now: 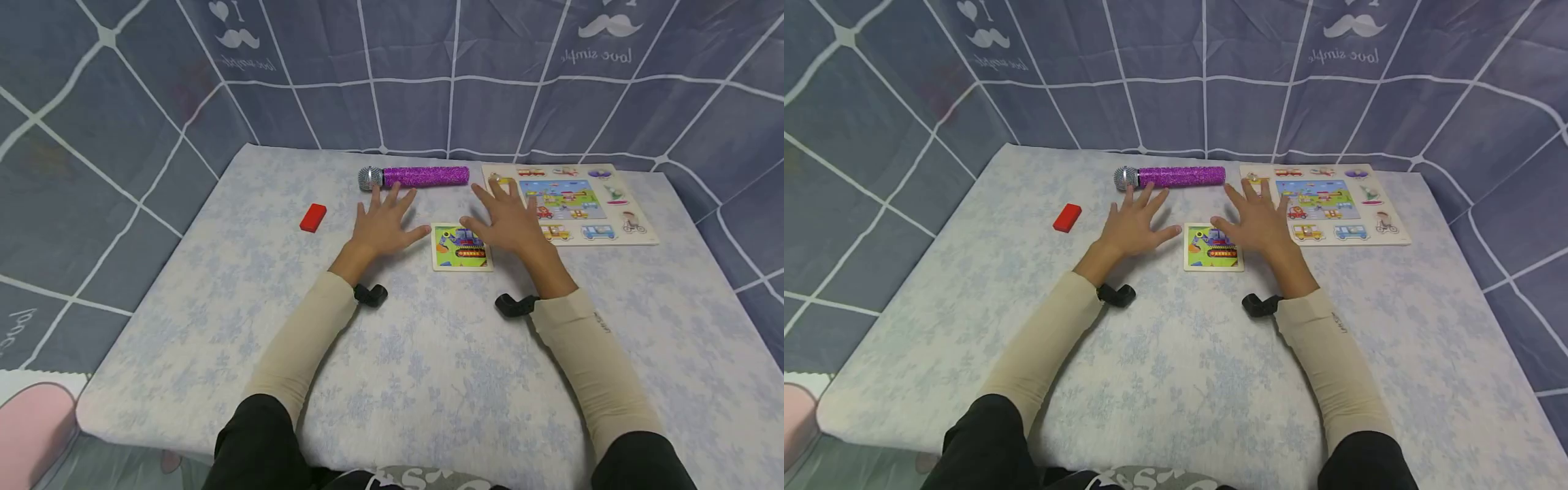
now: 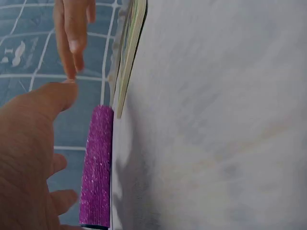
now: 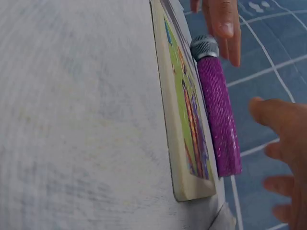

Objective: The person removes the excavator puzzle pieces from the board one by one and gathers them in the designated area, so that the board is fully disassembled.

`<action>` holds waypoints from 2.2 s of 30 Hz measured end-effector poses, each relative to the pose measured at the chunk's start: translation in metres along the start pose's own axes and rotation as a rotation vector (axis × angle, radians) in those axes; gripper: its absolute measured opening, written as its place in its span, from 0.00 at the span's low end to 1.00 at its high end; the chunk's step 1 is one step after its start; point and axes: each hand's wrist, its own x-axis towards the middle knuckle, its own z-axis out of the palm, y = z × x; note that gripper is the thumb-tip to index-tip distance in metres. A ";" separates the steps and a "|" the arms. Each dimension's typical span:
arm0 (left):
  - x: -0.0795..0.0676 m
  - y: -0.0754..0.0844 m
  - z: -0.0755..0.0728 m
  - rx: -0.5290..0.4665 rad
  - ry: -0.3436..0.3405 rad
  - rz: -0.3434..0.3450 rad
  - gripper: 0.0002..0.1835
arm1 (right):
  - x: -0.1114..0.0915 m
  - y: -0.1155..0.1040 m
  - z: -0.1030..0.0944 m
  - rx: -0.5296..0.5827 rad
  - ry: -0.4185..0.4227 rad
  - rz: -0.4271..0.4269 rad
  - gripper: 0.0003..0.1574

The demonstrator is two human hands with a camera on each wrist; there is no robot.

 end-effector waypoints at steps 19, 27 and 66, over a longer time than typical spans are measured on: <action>-0.029 0.012 0.008 -0.080 -0.173 0.436 0.28 | 0.026 -0.037 0.016 0.255 -0.312 -0.254 0.15; -0.032 0.012 0.009 -0.051 -0.187 0.428 0.28 | 0.030 -0.036 0.018 0.246 -0.299 -0.292 0.13; -0.029 0.011 0.006 -0.008 -0.147 0.451 0.24 | 0.035 -0.043 0.015 0.070 -0.254 -0.233 0.19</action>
